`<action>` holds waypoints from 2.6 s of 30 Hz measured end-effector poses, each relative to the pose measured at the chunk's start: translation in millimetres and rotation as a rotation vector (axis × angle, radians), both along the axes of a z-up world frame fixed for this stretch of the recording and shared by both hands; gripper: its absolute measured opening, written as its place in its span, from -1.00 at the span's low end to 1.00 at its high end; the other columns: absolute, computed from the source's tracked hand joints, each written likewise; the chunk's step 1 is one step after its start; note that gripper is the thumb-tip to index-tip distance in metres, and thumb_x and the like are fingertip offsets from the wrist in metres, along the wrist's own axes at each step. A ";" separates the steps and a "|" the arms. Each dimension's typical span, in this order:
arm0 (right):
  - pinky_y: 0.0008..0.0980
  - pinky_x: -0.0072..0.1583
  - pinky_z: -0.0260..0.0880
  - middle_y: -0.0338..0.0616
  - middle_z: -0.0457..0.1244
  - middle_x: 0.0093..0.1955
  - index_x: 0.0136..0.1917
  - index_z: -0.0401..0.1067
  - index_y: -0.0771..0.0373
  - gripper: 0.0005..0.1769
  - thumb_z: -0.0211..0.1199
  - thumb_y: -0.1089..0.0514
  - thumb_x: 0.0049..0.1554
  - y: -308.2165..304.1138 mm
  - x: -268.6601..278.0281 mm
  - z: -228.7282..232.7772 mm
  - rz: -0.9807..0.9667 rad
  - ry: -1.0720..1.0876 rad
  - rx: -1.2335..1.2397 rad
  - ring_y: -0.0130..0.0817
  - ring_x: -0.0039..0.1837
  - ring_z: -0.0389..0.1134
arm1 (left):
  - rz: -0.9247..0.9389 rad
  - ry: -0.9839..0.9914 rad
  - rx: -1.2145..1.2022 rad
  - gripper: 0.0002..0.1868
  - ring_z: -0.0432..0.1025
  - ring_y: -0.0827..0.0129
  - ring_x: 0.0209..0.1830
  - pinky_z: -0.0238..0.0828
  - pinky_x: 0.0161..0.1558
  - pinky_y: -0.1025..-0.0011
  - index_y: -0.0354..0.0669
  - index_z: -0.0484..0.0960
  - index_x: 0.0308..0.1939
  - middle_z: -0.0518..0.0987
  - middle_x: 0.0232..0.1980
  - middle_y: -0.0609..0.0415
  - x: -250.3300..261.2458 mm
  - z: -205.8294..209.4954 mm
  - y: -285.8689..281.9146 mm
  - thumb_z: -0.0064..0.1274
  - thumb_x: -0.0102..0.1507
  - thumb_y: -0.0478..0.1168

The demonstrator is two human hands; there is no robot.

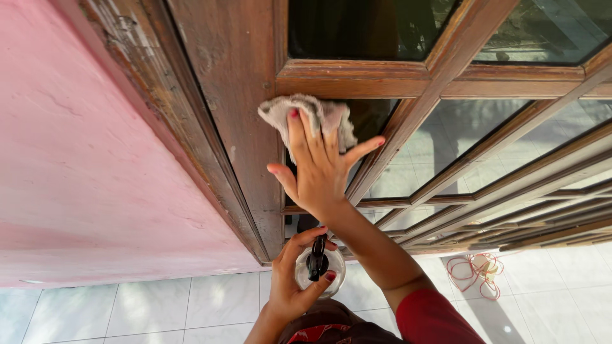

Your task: The person cleans the glass panes of a wooden door using a spray bottle and a cloth, wiping individual sections.

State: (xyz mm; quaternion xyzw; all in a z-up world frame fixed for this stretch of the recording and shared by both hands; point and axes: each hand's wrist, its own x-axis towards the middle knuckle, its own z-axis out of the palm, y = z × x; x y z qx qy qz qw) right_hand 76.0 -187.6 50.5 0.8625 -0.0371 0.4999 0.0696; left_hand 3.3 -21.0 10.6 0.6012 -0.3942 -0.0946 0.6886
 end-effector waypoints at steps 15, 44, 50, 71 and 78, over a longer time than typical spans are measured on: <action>0.73 0.38 -0.77 0.19 0.17 0.39 0.43 0.21 0.46 -0.12 -0.28 -0.41 0.38 -38.5 -35.5 -117.2 -0.130 0.041 0.169 0.12 0.46 0.24 | -0.040 0.063 -0.035 -0.33 0.60 0.22 0.09 0.44 0.19 0.32 -0.24 0.43 0.34 0.71 0.01 -0.04 1.6 -3.5 -12.3 0.24 0.15 -0.24; 0.80 0.36 -0.74 -0.09 0.27 0.33 0.44 0.29 0.39 -0.09 -0.12 -0.46 0.27 4.1 -13.1 -176.6 0.028 0.449 0.206 -0.20 0.14 0.32 | 0.062 0.001 0.033 -0.34 0.61 0.19 0.05 0.47 0.17 0.29 -0.23 0.49 0.30 0.71 0.00 -0.05 3.7 -0.3 16.1 0.29 0.16 -0.11; 0.64 0.46 -0.65 -0.22 0.34 0.31 0.46 0.32 0.12 -0.28 -0.09 -0.40 0.30 -5.1 -29.6 -269.7 -0.025 0.228 0.039 -0.32 0.35 0.34 | 0.063 -0.004 0.010 -0.34 0.61 0.21 0.05 0.48 0.14 0.31 -0.24 0.48 0.30 0.70 0.02 -0.04 3.7 -3.5 8.5 0.26 0.15 -0.13; 0.62 0.44 -0.86 0.03 0.24 0.16 0.54 0.19 0.36 -0.25 -0.13 -0.28 0.39 -7.3 -12.5 -6.4 -0.040 -0.059 0.133 0.16 0.49 0.18 | 0.019 -0.035 0.002 -0.35 0.59 0.18 0.08 0.44 0.23 0.28 -0.26 0.48 0.30 0.72 0.02 -0.05 2.5 -4.6 8.5 0.26 0.17 -0.10; 0.71 0.35 -0.76 -0.17 0.14 -0.20 0.35 0.47 0.29 -0.34 0.11 -0.31 0.33 -2.6 -7.2 -71.7 0.058 0.067 0.010 -0.15 0.07 0.24 | 0.013 0.012 -0.021 -0.36 0.61 0.19 0.11 0.46 0.24 0.28 -0.26 0.48 0.30 0.69 0.03 -0.07 5.7 -8.0 9.8 0.27 0.17 -0.14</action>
